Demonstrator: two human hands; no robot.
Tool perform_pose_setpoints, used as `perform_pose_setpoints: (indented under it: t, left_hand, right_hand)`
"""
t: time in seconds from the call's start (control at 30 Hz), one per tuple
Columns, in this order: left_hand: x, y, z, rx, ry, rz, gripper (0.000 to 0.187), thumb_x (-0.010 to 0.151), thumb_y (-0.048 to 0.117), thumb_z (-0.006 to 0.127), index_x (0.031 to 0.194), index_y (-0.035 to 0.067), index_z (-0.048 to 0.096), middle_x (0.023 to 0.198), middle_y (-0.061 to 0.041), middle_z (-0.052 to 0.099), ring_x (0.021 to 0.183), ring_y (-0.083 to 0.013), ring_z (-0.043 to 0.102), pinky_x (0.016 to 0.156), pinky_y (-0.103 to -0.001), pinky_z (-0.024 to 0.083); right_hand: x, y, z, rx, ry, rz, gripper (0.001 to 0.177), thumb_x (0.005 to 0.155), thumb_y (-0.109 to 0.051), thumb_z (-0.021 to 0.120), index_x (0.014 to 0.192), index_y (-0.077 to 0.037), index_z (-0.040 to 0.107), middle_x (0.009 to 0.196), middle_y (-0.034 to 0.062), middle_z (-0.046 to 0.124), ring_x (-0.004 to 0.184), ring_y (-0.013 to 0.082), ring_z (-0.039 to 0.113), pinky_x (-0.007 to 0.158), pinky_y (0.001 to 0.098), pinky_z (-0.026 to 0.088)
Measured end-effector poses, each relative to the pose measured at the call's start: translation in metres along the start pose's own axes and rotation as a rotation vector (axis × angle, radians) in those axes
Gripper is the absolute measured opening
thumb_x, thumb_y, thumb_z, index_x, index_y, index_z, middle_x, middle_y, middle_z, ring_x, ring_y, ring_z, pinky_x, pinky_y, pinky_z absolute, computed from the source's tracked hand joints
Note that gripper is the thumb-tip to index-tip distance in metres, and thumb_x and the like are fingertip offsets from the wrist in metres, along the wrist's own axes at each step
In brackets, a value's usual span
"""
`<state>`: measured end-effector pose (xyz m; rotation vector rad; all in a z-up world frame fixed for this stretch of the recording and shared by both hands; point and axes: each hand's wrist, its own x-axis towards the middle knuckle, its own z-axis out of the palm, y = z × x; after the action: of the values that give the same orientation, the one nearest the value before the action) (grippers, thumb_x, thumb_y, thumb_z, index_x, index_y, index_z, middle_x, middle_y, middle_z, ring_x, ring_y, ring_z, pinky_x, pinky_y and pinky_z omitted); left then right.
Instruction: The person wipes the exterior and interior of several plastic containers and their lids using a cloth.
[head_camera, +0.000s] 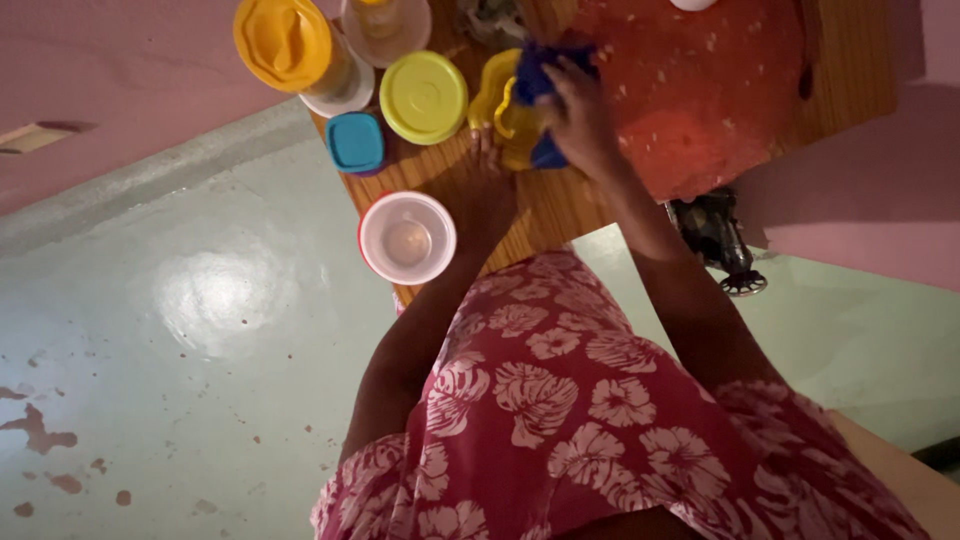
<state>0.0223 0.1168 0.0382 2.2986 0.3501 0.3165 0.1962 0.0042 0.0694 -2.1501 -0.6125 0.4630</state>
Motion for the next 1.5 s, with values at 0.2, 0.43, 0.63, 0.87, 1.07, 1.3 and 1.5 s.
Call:
perform_pose_setpoints:
  t: [0.2, 0.43, 0.63, 0.87, 1.07, 1.3, 1.5]
  left_hand:
    - [0.007, 0.007, -0.002, -0.098, -0.052, -0.101, 0.077, 0.087, 0.02, 0.069, 0.144, -0.018, 0.034, 0.156, -0.038, 0.026, 0.146, -0.0522, 0.025, 0.119, -0.053, 0.023]
    - [0.003, -0.006, 0.014, -0.001, 0.007, -0.047, 0.078, 0.086, 0.016, 0.067, 0.147, -0.017, 0.031, 0.156, -0.037, 0.027, 0.146, -0.0511, 0.025, 0.119, -0.052, 0.025]
    - [0.002, -0.003, 0.027, -0.045, 0.07, -0.089, 0.079, 0.087, 0.013, 0.066, 0.152, -0.015, 0.03, 0.16, -0.031, 0.029, 0.15, -0.0475, 0.025, 0.118, -0.05, 0.03]
    - [-0.004, -0.014, 0.045, -0.057, 0.085, -0.154, 0.074, 0.089, 0.013, 0.066, 0.152, -0.012, 0.038, 0.162, -0.028, 0.031, 0.153, -0.046, 0.026, 0.121, -0.05, 0.032]
    - [-0.009, -0.033, 0.065, 0.043, 0.09, -0.05, 0.064, 0.093, 0.014, 0.063, 0.15, -0.01, 0.045, 0.164, -0.028, 0.032, 0.155, -0.0458, 0.025, 0.126, -0.052, 0.028]
    - [-0.011, -0.07, 0.104, 0.377, 0.025, 0.118, 0.058, 0.096, 0.012, 0.057, 0.15, -0.007, 0.047, 0.165, -0.026, 0.033, 0.156, -0.0451, 0.024, 0.129, -0.054, 0.024]
    - [-0.019, -0.102, 0.141, 0.097, 0.308, 0.082, 0.047, 0.096, 0.001, 0.058, 0.142, -0.003, 0.05, 0.165, -0.021, 0.035, 0.157, -0.0444, 0.026, 0.13, -0.055, 0.024]
  right_hand:
    - [-0.036, 0.021, 0.057, -0.423, -0.042, -0.484, 0.053, 0.082, 0.012, 0.056, 0.133, 0.001, 0.065, 0.154, 0.0327, 0.047, 0.129, 0.0473, 0.054, 0.1, 0.0453, 0.053]
    - [-0.044, 0.034, 0.012, -0.024, -0.327, 0.05, 0.028, 0.091, 0.008, 0.054, 0.106, -0.006, 0.073, 0.137, 0.0139, 0.067, 0.101, 0.0303, 0.074, 0.073, 0.0415, 0.056]
    - [0.0, 0.025, 0.0, -0.004, 0.042, -0.335, 0.029, 0.09, 0.01, 0.055, 0.11, -0.004, 0.07, 0.121, 0.0167, 0.073, 0.106, 0.0303, 0.074, 0.091, 0.0397, 0.057]
    - [-0.042, 0.031, 0.048, -0.32, -0.036, -0.498, 0.043, 0.087, 0.006, 0.064, 0.128, -0.005, 0.063, 0.144, 0.0207, 0.048, 0.128, 0.045, 0.053, 0.106, 0.0503, 0.048]
    - [-0.033, 0.064, 0.025, 0.109, -0.053, -0.407, 0.027, 0.091, 0.007, 0.064, 0.113, -0.007, 0.069, 0.132, 0.0162, 0.063, 0.131, 0.0371, 0.061, 0.11, 0.0461, 0.05]
    - [0.0, 0.06, 0.0, -0.074, -0.006, -0.355, 0.032, 0.091, 0.004, 0.065, 0.119, -0.012, 0.072, 0.136, 0.0167, 0.065, 0.119, 0.0338, 0.066, 0.098, 0.0415, 0.055]
    - [-0.033, 0.049, 0.033, -0.363, -0.061, -0.587, 0.041, 0.077, 0.0, 0.074, 0.116, -0.012, 0.068, 0.128, 0.0185, 0.064, 0.112, 0.0413, 0.062, 0.093, 0.0456, 0.052]
